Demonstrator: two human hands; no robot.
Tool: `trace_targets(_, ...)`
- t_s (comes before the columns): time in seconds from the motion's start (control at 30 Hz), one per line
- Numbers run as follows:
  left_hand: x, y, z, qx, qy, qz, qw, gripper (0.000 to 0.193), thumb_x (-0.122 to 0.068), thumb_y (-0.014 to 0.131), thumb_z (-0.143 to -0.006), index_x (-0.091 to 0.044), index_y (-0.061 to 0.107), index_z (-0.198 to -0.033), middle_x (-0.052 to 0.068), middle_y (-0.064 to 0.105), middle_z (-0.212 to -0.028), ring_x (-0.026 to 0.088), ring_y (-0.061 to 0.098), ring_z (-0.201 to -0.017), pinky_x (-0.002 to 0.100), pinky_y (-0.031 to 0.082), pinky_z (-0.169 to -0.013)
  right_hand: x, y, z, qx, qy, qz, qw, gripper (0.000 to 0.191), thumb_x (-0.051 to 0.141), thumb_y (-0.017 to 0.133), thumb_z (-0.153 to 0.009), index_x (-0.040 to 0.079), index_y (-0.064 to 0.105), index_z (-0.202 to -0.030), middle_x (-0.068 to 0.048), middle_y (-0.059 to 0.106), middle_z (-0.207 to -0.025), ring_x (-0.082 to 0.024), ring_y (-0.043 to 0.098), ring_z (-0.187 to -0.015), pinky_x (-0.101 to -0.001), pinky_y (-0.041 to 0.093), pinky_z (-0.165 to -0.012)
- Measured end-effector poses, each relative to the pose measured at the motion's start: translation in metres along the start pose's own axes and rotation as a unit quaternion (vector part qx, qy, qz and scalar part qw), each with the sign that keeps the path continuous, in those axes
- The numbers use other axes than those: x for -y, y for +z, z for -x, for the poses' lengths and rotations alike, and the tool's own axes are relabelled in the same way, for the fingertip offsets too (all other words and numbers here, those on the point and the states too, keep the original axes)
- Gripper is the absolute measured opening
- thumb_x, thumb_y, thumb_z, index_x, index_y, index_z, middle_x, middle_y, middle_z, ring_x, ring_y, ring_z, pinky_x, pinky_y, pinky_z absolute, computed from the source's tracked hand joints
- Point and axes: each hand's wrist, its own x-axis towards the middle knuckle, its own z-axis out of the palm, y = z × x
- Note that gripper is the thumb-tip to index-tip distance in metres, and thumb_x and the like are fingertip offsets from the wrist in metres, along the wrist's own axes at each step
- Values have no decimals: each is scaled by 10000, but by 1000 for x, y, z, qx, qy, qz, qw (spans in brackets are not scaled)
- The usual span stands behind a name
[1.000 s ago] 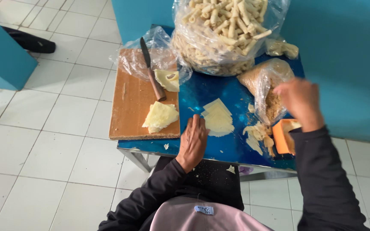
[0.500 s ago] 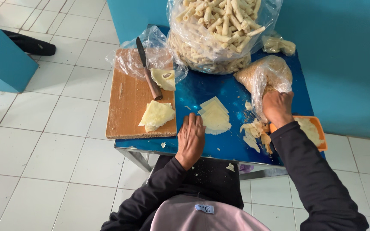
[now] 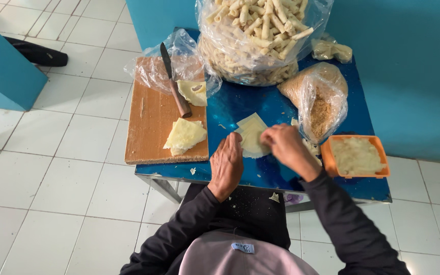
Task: The person slices pieces from a soft white food block with a knife on a wooden cutting board, then folds and presses the cut pieces by hand and places them into an orange container on the table. They repeat the cutting and folding cycle, occasionally reaching into a plastic bag of brown crumbs beside the work area.
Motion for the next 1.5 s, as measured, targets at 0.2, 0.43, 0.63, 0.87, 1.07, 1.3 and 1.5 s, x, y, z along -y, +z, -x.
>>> trace_targets(0.2,0,3,0,-15,22,71,997,235,60,603,-928,-8,478,-1114,171,599,-975,378,629,-887,455,512,-707,16,19,17,-40,-45,-95,994,137,225,700,-944,105,763,-960,-24,738,-941,-218,629,-888,-370,452,-798)
trace_targets(0.43,1,10,-4,16,-37,151,988,369,95,679,-867,-9,473,-1155,152,595,-954,300,650,-831,386,542,-712,12,8,34,-58,-49,-97,992,384,13,672,-881,148,750,-1233,-32,670,-1034,-242,563,-900,-365,438,-851)
trace_targets(0.63,7,8,-2,65,-43,161,984,489,119,738,-785,-19,469,-1169,126,599,-991,250,668,-825,355,546,-714,29,0,65,30,35,46,998,742,-139,574,-798,231,617,-1439,-23,558,-1156,-256,476,-1003,-433,392,-832)
trace_targets(0.87,7,-3,0,66,48,110,991,609,102,787,-696,0,469,-1205,169,604,-1072,354,614,-978,438,518,-808,49,3,87,17,-22,279,960,661,27,582,-849,120,537,-1502,-58,510,-1172,-252,461,-1016,-501,393,-859)
trace_targets(1.07,6,-6,-2,82,26,115,990,512,103,733,-793,-16,497,-1231,166,657,-1112,357,640,-1038,441,532,-832,25,-3,65,-108,41,52,992,236,36,639,-948,112,743,-1145,-38,649,-1045,-253,574,-973,-431,451,-840)
trace_targets(1.3,4,-11,-5,105,38,112,987,466,99,725,-791,2,511,-1194,176,650,-1147,373,618,-1040,449,518,-843,25,8,52,-156,80,-11,985,140,131,759,-916,35,676,-973,-90,686,-918,-278,643,-850,-418,476,-777)
trace_targets(1.5,9,-6,-5,103,67,75,990,279,52,700,-801,8,584,-1051,163,619,-1033,372,594,-993,454,489,-821,25,9,53,-145,71,-50,986,152,101,735,-904,37,681,-1031,-81,679,-904,-242,658,-822,-382,506,-724)
